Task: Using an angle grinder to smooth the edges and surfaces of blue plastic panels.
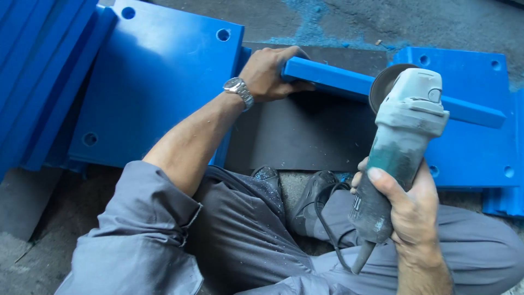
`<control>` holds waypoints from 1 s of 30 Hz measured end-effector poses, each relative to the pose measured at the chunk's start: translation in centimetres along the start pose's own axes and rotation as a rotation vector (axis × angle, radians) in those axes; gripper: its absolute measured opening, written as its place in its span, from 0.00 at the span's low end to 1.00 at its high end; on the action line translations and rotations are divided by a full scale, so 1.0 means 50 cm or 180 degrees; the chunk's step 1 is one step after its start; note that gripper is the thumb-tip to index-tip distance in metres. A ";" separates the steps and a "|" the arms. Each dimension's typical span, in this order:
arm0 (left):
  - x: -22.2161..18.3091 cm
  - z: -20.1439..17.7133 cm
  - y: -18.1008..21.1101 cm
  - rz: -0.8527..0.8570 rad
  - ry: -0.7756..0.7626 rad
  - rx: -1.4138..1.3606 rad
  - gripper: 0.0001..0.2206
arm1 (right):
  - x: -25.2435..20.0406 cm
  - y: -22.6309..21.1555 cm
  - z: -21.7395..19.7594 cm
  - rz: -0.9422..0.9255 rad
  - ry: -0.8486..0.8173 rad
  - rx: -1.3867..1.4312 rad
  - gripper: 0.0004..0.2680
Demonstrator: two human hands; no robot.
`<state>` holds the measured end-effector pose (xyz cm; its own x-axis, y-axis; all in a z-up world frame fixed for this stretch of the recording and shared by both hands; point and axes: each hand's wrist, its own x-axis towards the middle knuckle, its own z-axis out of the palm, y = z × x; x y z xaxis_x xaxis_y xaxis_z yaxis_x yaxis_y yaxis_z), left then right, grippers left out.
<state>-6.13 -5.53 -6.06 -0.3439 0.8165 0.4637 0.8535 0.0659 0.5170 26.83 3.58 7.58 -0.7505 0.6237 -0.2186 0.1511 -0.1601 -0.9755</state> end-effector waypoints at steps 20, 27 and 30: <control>-0.001 0.041 -0.032 -0.0009 0.0017 -0.0095 0.23 | 0.004 -0.006 0.064 0.0090 -0.0340 -0.0369 0.21; -0.009 0.042 -0.029 -0.0025 0.0070 0.0031 0.21 | 0.022 -0.017 0.104 0.0194 -0.0698 -0.0606 0.21; -0.007 0.042 -0.027 -0.0002 0.0066 -0.0053 0.21 | -0.009 0.013 0.054 0.0050 -0.0390 -0.0005 0.21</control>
<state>-6.35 -4.68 -8.42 -0.3528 0.8043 0.4781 0.8466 0.0568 0.5291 25.55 1.13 7.13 -0.8209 0.5230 -0.2293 0.1645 -0.1679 -0.9720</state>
